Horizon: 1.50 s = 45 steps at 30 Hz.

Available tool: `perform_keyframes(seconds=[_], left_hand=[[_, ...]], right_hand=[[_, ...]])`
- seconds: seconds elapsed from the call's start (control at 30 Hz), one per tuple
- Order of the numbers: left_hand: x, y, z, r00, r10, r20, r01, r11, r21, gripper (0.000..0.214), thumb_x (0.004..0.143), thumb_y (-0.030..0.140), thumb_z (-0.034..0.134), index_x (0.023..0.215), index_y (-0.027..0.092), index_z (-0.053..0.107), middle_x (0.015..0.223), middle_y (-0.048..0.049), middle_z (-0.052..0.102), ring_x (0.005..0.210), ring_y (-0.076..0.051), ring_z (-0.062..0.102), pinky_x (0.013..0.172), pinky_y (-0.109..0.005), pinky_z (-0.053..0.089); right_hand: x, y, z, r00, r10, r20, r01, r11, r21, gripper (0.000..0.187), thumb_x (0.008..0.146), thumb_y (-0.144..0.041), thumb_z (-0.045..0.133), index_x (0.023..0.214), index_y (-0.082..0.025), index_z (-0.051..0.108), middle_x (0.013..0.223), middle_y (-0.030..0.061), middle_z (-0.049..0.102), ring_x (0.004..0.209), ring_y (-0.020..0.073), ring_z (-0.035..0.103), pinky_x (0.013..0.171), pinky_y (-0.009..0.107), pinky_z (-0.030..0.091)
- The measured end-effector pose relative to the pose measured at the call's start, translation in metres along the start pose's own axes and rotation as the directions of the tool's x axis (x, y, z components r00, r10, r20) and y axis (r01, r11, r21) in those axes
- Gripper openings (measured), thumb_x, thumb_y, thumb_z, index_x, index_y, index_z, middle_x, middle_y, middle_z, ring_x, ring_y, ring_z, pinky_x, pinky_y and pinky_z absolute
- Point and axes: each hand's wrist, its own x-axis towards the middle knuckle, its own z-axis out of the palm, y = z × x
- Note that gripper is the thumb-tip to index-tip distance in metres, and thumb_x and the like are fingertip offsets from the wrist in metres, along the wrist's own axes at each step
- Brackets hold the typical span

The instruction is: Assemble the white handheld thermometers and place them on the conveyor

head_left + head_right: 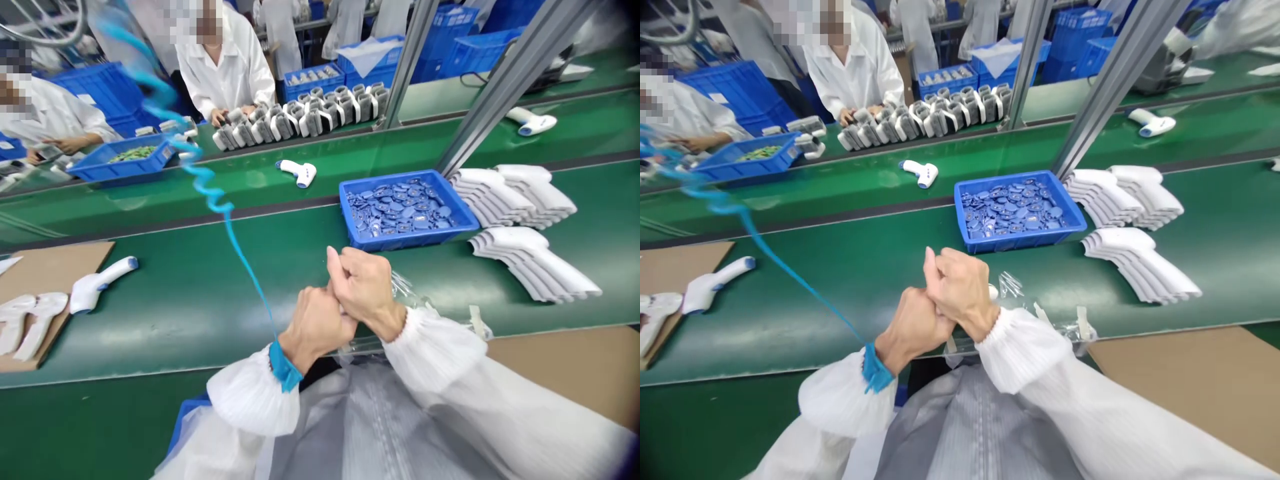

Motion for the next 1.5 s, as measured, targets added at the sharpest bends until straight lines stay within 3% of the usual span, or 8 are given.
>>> perform_keyframes(seconds=[0.2,0.5,0.63,0.83,0.97,1.13,1.33,1.5], left_hand=[[-0.003,-0.011,-0.008,0.987,-0.146,0.063,0.159,0.94,-0.301,0.032,0.088,0.046,0.072,0.095,0.018,0.06,0.072,-0.0003,0.066,0.058,-0.015,0.056,0.054,-0.026,0.033],[-0.014,0.003,0.004,0.997,-0.058,-0.048,0.055,0.996,-0.065,0.011,0.088,0.02,0.059,0.099,0.017,0.059,0.08,-0.0074,0.068,0.066,-0.021,0.061,0.063,-0.031,0.032],[-0.018,-0.001,0.008,0.993,-0.097,-0.068,0.098,0.995,0.006,0.013,0.091,0.026,0.058,0.1,0.017,0.059,0.072,-0.0061,0.066,0.061,-0.022,0.06,0.06,-0.032,0.029],[-0.015,-0.021,-0.032,0.983,-0.178,-0.041,0.169,0.97,-0.175,0.02,0.095,0.04,0.063,0.097,0.02,0.063,0.076,0.0,0.066,0.063,-0.016,0.055,0.062,-0.027,0.037],[-0.005,-0.021,-0.033,0.985,-0.174,0.0,0.172,0.969,-0.176,0.015,0.094,0.034,0.059,0.098,0.019,0.061,0.074,-0.0011,0.067,0.06,-0.017,0.056,0.059,-0.026,0.036],[-0.004,-0.016,-0.006,0.958,-0.216,-0.19,0.219,0.976,-0.003,0.009,0.088,0.026,0.055,0.094,0.02,0.055,0.07,-0.0032,0.065,0.058,-0.021,0.059,0.06,-0.029,0.034],[-0.021,-0.039,-0.063,0.959,-0.272,-0.085,0.272,0.962,-0.014,0.028,0.095,0.051,0.061,0.095,0.023,0.063,0.079,0.0017,0.067,0.071,-0.019,0.061,0.068,-0.027,0.041],[-0.01,-0.057,-0.09,0.964,-0.219,-0.149,0.259,0.893,0.368,0.042,0.091,0.031,0.071,0.129,0.02,0.058,0.118,-0.0065,0.072,0.099,-0.028,0.066,0.085,-0.037,0.047]], right_hand=[[0.007,0.01,-0.011,0.984,0.17,-0.046,-0.169,0.985,0.029,0.057,0.105,-0.045,0.046,0.055,-0.02,0.05,0.055,-0.0009,0.051,0.052,0.0099,0.042,0.057,0.03,0.028],[-0.014,0.009,0.0,0.996,0.08,-0.044,-0.084,0.992,-0.09,0.06,0.106,-0.041,0.045,0.051,-0.02,0.06,0.051,0.0035,0.059,0.05,0.012,0.052,0.055,0.032,0.027],[0.0,0.012,0.001,0.985,0.119,0.127,-0.112,0.992,-0.061,0.063,0.107,-0.042,0.041,0.05,-0.019,0.06,0.054,0.0033,0.061,0.051,0.0119,0.053,0.056,0.031,0.027],[0.035,0.007,-0.012,0.878,-0.016,0.479,-0.067,0.986,0.155,0.045,0.103,-0.052,0.052,0.077,-0.023,0.075,0.082,-0.0023,0.073,0.071,0.0101,0.061,0.064,0.025,0.036],[0.028,-0.002,0.011,0.922,0.094,0.376,-0.066,0.994,-0.085,0.049,0.102,-0.048,0.055,0.066,-0.019,0.07,0.074,0.0017,0.071,0.065,0.0111,0.059,0.058,0.028,0.025],[0.019,-0.007,0.027,0.938,0.152,0.311,-0.101,0.98,-0.174,0.054,0.105,-0.036,0.045,0.058,-0.017,0.063,0.064,0.0025,0.067,0.055,0.0104,0.054,0.055,0.031,0.021],[0.085,0.06,-0.014,0.94,0.065,0.336,-0.001,0.982,-0.187,0.047,0.109,-0.04,0.042,0.089,-0.019,0.079,0.09,0.0043,0.078,0.081,0.0158,0.07,0.074,0.026,0.045],[0.146,0.144,-0.016,0.915,0.05,0.401,0.089,0.943,-0.321,0.019,0.1,-0.017,0.058,0.11,-0.014,0.074,0.122,0.0116,0.072,0.111,0.0218,0.067,0.1,0.037,0.049]])
